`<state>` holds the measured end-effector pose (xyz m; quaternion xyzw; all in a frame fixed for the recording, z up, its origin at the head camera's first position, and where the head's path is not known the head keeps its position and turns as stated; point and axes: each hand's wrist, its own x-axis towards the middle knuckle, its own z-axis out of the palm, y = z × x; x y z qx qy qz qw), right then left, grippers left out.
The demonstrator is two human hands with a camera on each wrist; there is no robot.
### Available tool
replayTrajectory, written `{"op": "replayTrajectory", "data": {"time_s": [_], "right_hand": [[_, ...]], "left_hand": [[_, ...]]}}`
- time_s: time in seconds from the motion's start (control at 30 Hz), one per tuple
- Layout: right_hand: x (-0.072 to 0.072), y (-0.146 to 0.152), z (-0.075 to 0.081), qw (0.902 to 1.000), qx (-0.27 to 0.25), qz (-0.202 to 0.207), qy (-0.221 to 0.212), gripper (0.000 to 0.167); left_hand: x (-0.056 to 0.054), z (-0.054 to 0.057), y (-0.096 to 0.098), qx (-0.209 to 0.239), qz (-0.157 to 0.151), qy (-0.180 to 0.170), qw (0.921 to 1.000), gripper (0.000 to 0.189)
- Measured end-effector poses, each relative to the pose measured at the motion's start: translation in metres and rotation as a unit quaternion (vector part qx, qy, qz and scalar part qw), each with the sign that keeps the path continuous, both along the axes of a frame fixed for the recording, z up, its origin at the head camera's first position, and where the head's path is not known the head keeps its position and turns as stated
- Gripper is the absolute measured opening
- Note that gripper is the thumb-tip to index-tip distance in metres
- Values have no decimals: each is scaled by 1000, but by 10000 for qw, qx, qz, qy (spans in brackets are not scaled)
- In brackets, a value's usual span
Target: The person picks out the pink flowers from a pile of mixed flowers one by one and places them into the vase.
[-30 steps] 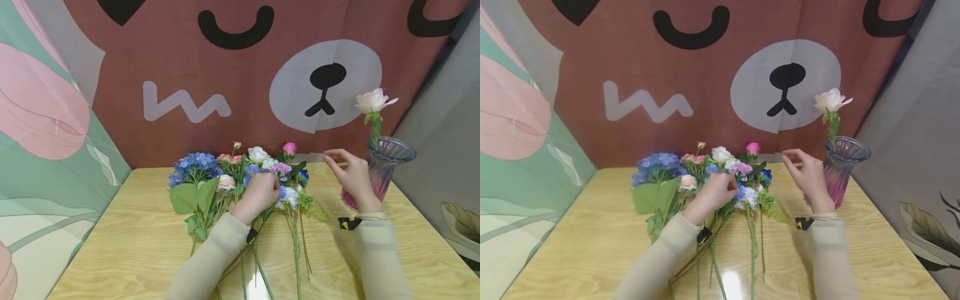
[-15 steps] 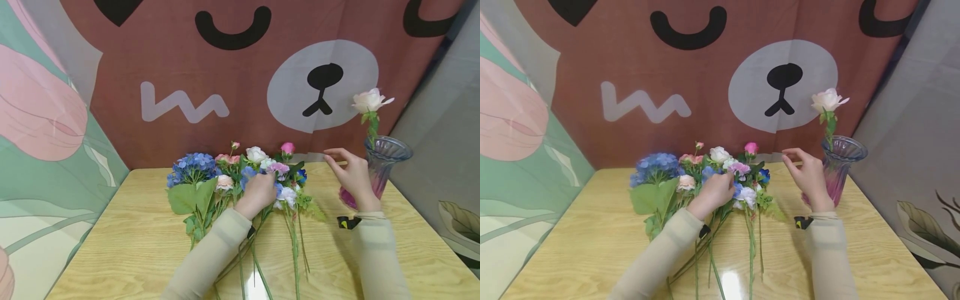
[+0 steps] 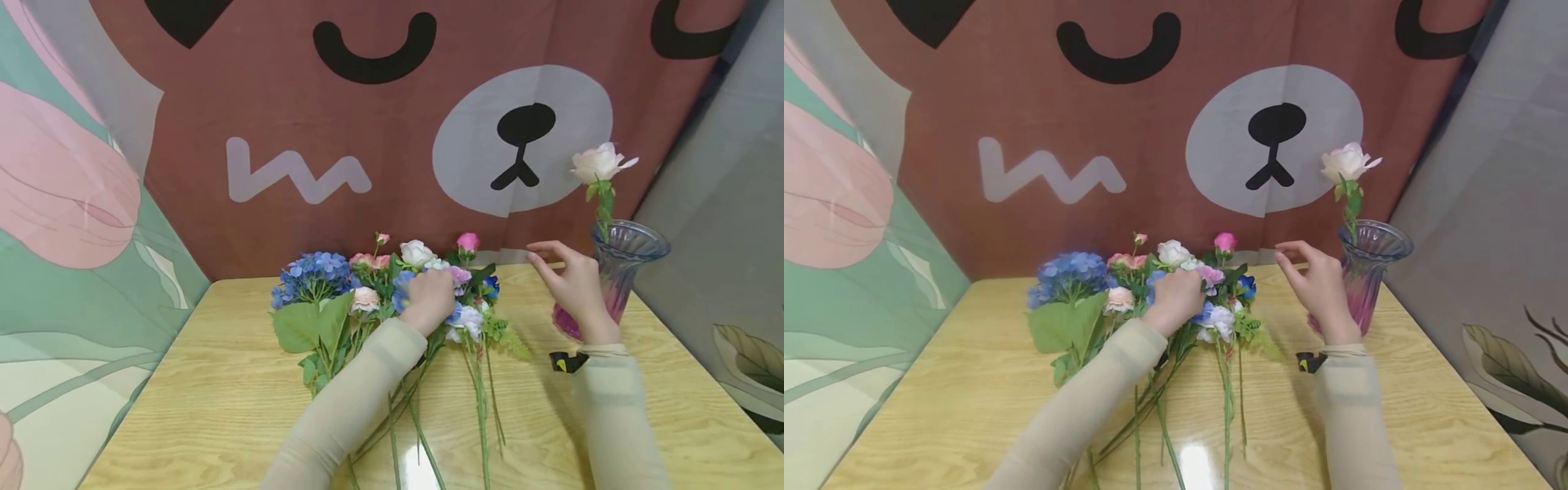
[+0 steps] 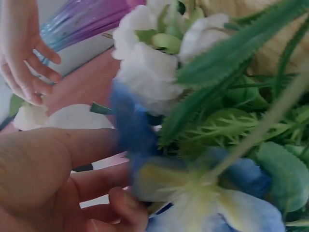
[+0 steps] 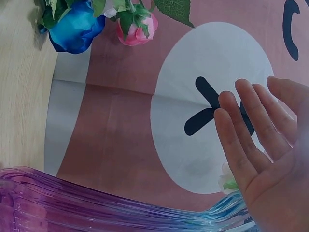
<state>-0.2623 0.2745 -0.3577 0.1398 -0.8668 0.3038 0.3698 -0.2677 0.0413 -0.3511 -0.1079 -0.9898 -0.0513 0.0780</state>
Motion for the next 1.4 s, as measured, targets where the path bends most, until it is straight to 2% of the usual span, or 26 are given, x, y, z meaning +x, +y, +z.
{"op": "replayTrajectory", "data": {"time_s": [0.1,0.27,0.43,0.53,0.63,0.8,1.07,1.23,1.4], "right_hand": [[0,0,0,10000,39,-3,-29,19],[0,0,-1,10000,68,-33,-3,19],[-2,0,-1,9999,-39,120,9,18],[-3,-1,-1,9998,-53,169,20,18],[-3,-1,-1,9999,-25,158,23,18],[-4,0,-3,9999,17,144,-53,20],[-5,0,-2,9999,81,120,-74,20],[-6,-1,-3,9998,110,56,-171,20],[-5,-2,-3,9998,42,91,-166,19]], "left_hand": [[-6,-4,1,31,170,-30,9998,13],[-14,-6,4,231,171,-145,9995,11],[-18,-6,7,303,269,-40,9992,28],[-20,-6,7,309,332,-49,9990,27],[-22,-7,7,373,351,-162,9986,24],[-27,-7,5,646,468,-394,9960,29],[-25,0,2,1194,512,-479,9904,26],[-25,8,1,1581,385,-520,9853,41],[-23,16,-1,1775,292,-480,9825,43]]}}
